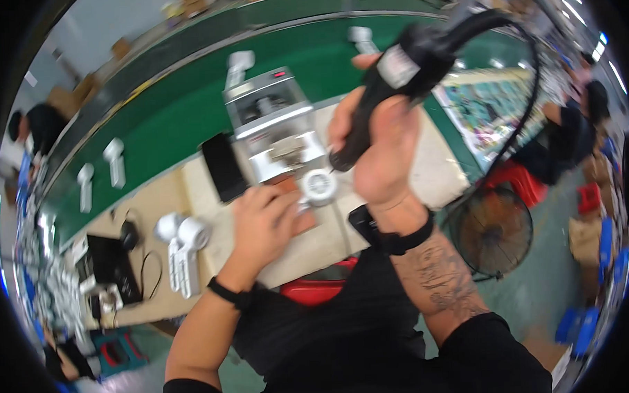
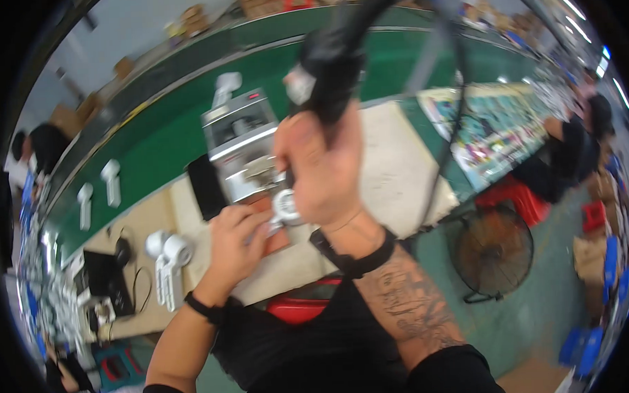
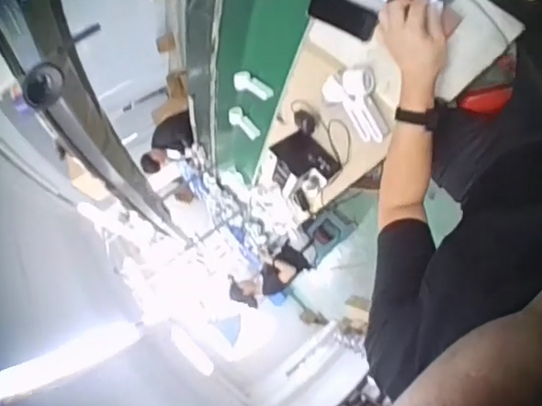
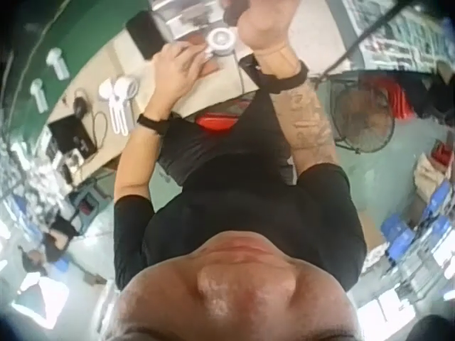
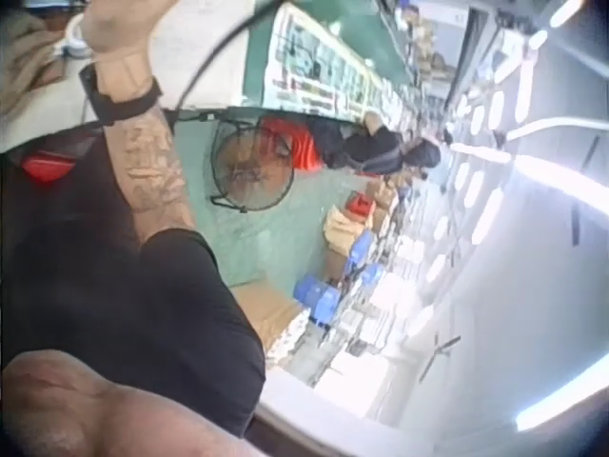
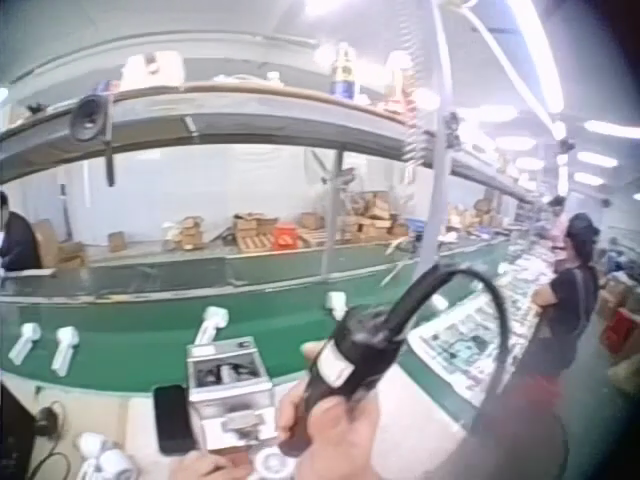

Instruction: Assemble small plastic electronic components using a specialized electric screwdriver on a factory workbench.

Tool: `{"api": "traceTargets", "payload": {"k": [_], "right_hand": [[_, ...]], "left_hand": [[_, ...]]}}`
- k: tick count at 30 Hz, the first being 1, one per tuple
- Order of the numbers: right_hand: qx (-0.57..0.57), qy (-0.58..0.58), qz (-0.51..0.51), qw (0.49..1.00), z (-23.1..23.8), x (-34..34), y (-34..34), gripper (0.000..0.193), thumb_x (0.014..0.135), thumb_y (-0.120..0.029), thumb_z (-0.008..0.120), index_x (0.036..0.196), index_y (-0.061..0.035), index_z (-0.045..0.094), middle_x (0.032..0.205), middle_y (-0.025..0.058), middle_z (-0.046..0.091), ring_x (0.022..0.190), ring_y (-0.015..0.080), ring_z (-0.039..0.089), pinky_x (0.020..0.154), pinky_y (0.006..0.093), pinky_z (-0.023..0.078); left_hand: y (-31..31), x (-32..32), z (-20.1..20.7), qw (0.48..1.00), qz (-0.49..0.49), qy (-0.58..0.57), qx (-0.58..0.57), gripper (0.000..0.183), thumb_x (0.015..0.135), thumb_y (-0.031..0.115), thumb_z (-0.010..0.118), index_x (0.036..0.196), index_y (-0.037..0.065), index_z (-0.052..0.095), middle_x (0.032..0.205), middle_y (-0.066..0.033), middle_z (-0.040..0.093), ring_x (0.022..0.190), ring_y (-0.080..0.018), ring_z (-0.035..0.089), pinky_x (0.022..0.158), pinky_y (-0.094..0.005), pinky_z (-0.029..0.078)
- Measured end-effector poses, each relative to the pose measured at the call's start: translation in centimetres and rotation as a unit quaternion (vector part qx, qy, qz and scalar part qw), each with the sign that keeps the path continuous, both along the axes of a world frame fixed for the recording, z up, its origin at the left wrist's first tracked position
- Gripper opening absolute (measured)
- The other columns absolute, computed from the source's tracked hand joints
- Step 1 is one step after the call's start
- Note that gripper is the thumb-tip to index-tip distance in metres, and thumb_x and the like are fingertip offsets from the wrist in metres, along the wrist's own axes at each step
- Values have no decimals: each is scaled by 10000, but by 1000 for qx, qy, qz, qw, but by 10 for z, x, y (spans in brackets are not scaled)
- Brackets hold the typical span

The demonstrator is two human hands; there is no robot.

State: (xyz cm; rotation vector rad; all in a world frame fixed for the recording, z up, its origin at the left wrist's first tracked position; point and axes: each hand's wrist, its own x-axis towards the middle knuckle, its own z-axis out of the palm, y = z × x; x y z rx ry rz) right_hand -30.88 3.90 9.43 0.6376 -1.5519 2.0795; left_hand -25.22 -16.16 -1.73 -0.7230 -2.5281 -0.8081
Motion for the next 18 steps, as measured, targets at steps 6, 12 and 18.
{"api": "traceTargets", "payload": {"k": [6, 12, 18], "right_hand": [[-73, 9, 135, 988, -30, -42, -75, 618, 1040, -502, 631, 1345, 13, 477, 767, 58, 586, 647, 120, 556, 574, 266, 458], [-12, -51, 70, 996, -68, -55, -88, 760, 993, -736, 514, 1257, -25, 453, 713, 75, 548, 595, 163, 523, 580, 310, 459], [15, -70, 64, 995, -68, -49, -84, 782, 1012, -755, 431, 1294, -26, 454, 721, 68, 545, 607, 163, 531, 611, 319, 463]], "left_hand": [[-26, 7, 0, 999, 31, -33, 1, 348, 830, 261, 813, 1152, 142, 761, 1055, -41, 648, 975, -276, 594, 817, -422, 440], [-35, -1, -13, 997, 44, -40, 45, 420, 798, 251, 830, 1179, 106, 725, 1057, -60, 649, 982, -298, 605, 841, -424, 461], [-41, -3, -17, 996, 38, -71, 37, 436, 791, 241, 829, 1184, 93, 714, 1083, -70, 647, 997, -302, 603, 862, -424, 454]]}}
